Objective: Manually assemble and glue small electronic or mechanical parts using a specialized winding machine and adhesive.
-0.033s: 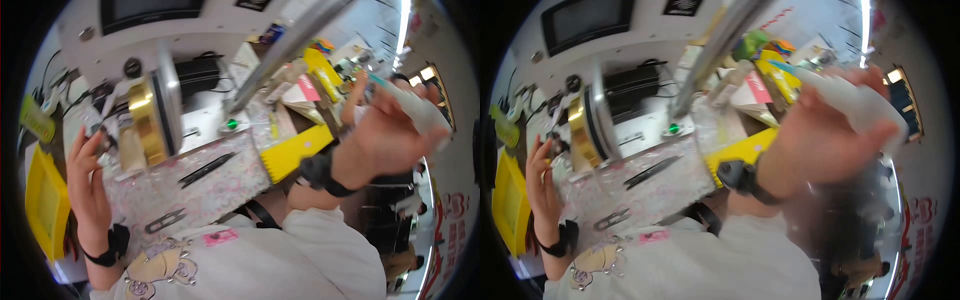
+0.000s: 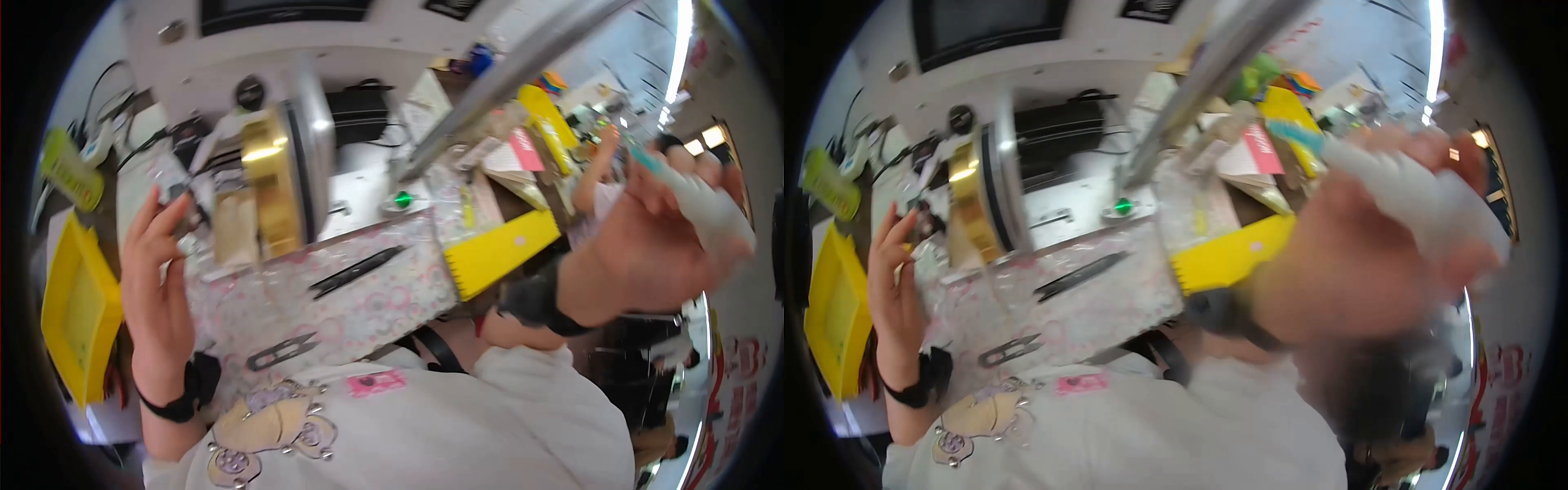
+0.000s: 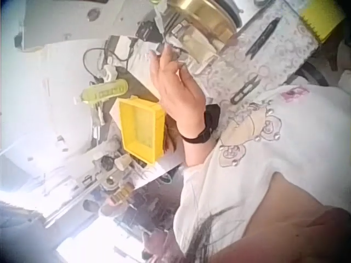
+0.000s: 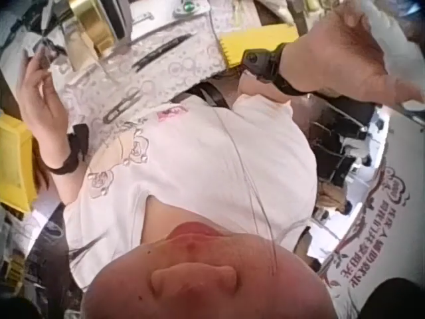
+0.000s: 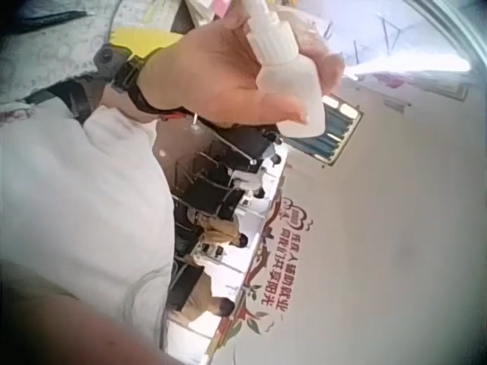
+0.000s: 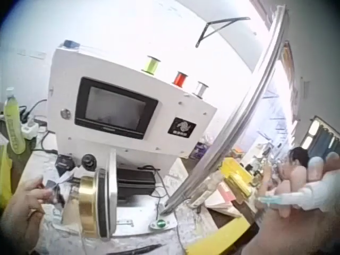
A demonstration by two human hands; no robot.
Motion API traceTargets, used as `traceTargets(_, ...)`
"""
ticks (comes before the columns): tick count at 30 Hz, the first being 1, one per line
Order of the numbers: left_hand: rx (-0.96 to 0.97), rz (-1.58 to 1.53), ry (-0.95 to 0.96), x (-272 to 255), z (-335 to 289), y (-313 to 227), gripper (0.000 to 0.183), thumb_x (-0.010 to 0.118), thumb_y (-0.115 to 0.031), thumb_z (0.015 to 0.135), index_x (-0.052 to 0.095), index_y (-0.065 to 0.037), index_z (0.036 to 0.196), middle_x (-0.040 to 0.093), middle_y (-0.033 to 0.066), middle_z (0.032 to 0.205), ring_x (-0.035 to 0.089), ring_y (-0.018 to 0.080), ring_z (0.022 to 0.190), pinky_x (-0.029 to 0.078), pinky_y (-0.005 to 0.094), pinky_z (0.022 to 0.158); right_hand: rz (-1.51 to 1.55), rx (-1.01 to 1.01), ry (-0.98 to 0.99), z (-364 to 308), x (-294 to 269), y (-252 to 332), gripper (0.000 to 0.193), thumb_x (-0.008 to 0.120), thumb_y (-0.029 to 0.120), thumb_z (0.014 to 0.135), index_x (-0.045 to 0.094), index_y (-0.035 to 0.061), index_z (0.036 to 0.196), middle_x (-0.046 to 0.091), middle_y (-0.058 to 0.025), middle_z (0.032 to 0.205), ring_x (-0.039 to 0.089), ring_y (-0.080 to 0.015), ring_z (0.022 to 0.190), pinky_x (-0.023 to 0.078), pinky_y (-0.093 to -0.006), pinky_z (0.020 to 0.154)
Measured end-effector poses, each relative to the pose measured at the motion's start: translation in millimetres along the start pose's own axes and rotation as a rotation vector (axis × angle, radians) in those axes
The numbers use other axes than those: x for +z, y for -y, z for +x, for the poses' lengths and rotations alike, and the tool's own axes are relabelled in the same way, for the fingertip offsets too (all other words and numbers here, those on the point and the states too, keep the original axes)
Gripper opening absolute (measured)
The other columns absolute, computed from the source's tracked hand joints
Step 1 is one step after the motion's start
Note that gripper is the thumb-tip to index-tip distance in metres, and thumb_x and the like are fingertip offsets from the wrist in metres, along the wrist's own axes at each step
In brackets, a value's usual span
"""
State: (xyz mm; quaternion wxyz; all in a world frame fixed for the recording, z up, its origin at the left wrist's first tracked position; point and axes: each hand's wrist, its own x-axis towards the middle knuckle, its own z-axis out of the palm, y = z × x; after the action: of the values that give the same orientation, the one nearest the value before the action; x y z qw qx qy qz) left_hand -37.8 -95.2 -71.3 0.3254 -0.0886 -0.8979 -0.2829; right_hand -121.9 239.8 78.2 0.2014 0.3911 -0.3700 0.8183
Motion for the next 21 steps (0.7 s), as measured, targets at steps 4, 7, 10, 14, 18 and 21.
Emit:
traceTargets(4, 0.064, -0.013, -0.021, -1, 2, 2, 0.019, 0.054, 0.011, 0.073, 0.049, -0.003, 0.085, 0.061, 0.0162, 0.114, 0.048, 0.0396, 0.119, 0.037, 0.0460, 0.097, -0.016, 0.338, 0.556, -13, 27, -43, 0.062, 0.068, 0.035, 0.079, 0.046, -0.0027, 0.123, 0.043, -0.0132, 0.107, 0.043, -0.0200, 0.078, 0.038, -0.0339, 0.079)
traceTargets(7, 0.035, -0.013, -0.028, -6, 0, 1, 0.016, 0.055, 0.008, 0.074, 0.050, -0.003, 0.085, 0.062, 0.0156, 0.113, 0.050, 0.0391, 0.118, 0.038, 0.0445, 0.095, -0.154, 0.251, 0.716, -22, 48, -85, 0.061, 0.068, 0.036, 0.077, 0.047, -0.0048, 0.118, 0.048, -0.0149, 0.102, 0.048, -0.0213, 0.078, 0.040, -0.0331, 0.077)
traceTargets(10, 0.043, -0.043, -0.008, -5, -3, 5, 0.016, 0.050, 0.009, 0.077, 0.046, -0.004, 0.085, 0.060, 0.0174, 0.117, 0.046, 0.0416, 0.121, 0.039, 0.0432, 0.097, -0.356, 0.143, 0.859, -34, 65, -116, 0.060, 0.068, 0.036, 0.075, 0.049, -0.0069, 0.113, 0.053, -0.0166, 0.097, 0.052, -0.0226, 0.078, 0.043, -0.0322, 0.075)
traceTargets(14, 0.063, -0.050, -0.018, -6, -7, 12, 0.015, 0.050, 0.009, 0.078, 0.047, -0.004, 0.085, 0.061, 0.0168, 0.116, 0.046, 0.0423, 0.121, 0.040, 0.0424, 0.095, -0.647, -0.023, 1.025, -48, 75, -142, 0.060, 0.069, 0.036, 0.073, 0.051, -0.0096, 0.106, 0.060, -0.0189, 0.090, 0.059, -0.0243, 0.077, 0.046, -0.0311, 0.073)
traceTargets(18, 0.081, -0.084, -0.023, -5, -4, 14, 0.013, 0.051, 0.007, 0.079, 0.047, -0.004, 0.085, 0.062, 0.0165, 0.115, 0.047, 0.0425, 0.121, 0.041, 0.0421, 0.095, -0.639, 0.043, 0.745, -60, 62, -146, 0.057, 0.067, 0.033, 0.074, 0.051, -0.0098, 0.107, 0.056, -0.0199, 0.096, 0.060, -0.0275, 0.078, 0.047, -0.0343, 0.075)
traceTargets(21, 0.081, -0.078, -0.036, -4, -4, 14, 0.012, 0.051, 0.006, 0.079, 0.047, -0.004, 0.084, 0.062, 0.0166, 0.115, 0.047, 0.0424, 0.120, 0.041, 0.0418, 0.095, -0.622, 0.076, 0.551, -66, 58, -146, 0.055, 0.066, 0.031, 0.075, 0.051, -0.0100, 0.108, 0.054, -0.0205, 0.100, 0.061, -0.0296, 0.079, 0.048, -0.0365, 0.076)
